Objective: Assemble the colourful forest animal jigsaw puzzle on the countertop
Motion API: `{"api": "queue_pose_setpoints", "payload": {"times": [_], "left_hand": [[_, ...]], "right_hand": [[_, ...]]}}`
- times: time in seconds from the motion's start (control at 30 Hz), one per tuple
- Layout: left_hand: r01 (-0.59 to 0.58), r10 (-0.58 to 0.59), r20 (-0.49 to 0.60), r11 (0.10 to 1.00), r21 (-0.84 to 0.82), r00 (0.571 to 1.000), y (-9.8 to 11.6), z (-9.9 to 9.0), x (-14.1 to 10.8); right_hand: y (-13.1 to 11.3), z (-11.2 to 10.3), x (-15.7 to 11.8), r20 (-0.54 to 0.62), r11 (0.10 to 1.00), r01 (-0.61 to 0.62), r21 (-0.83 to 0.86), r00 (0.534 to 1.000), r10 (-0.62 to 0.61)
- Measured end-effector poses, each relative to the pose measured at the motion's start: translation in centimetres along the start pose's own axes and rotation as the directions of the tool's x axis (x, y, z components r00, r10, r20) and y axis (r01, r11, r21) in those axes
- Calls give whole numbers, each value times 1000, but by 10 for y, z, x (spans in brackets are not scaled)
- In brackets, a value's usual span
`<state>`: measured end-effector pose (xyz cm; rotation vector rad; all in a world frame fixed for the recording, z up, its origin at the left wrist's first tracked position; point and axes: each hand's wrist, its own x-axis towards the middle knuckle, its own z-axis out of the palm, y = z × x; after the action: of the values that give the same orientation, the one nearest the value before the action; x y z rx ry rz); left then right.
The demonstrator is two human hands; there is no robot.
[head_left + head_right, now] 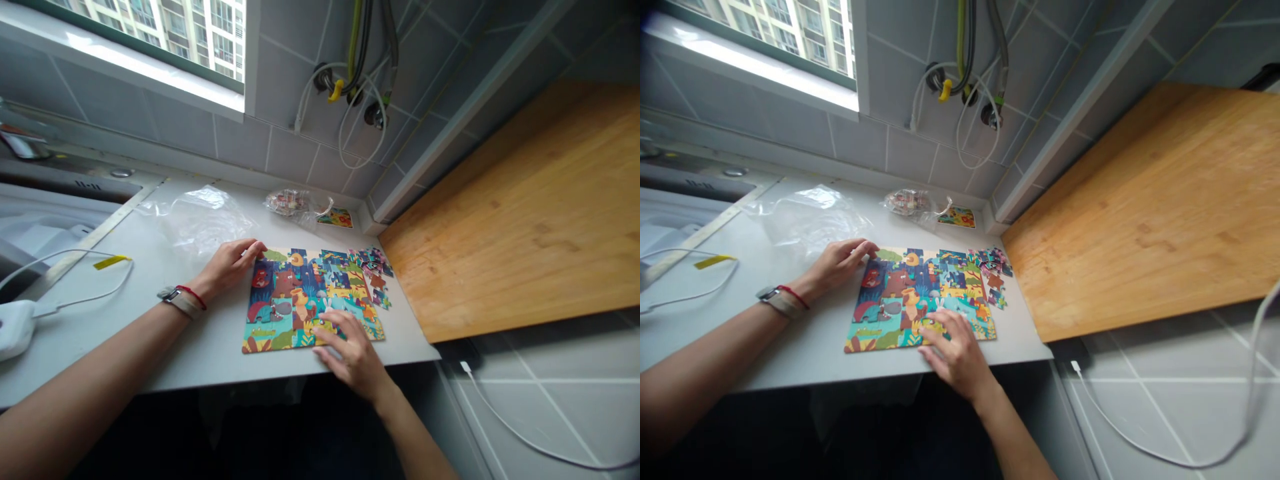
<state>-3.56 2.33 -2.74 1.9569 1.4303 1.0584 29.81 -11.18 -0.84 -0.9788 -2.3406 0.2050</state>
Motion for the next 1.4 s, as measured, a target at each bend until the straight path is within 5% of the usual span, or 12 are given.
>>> {"api": "queue_pose_setpoints", "payload": {"times": [0.07, 0.17, 0.27, 0.33, 0.4, 0.67, 0.97, 1.4], "left_hand": [[21, -21, -3, 1000, -9, 1000, 0, 1, 0], [72, -72, -11, 997, -38, 997, 2, 1, 1], [117, -120, -29, 989, -95, 992, 2, 1, 1], [139, -147, -39, 979, -150, 988, 1, 1, 1], [149, -161, -44, 969, -197, 986, 0, 2, 1], [157, -174, -45, 954, -254, 984, 5, 0, 2], [148, -160, -27, 955, -257, 987, 8, 0, 3], [143, -157, -37, 956, -256, 987, 6, 0, 3]], "right_hand": [[28, -23, 5, -117, 994, -110, -28, 987, 106], [85, -57, 13, -249, 921, -381, -79, 902, 352], [141, -80, 26, -97, 771, -584, -253, 808, 581], [170, -85, 40, 98, 713, -601, -362, 736, 670], [191, -84, 57, 158, 708, -606, -362, 709, 687], [227, -76, 122, 286, 649, -651, -394, 585, 759], [246, -84, 136, 330, 494, -719, -488, 372, 867], [236, -105, 144, 216, 508, -695, -509, 468, 857]]}}
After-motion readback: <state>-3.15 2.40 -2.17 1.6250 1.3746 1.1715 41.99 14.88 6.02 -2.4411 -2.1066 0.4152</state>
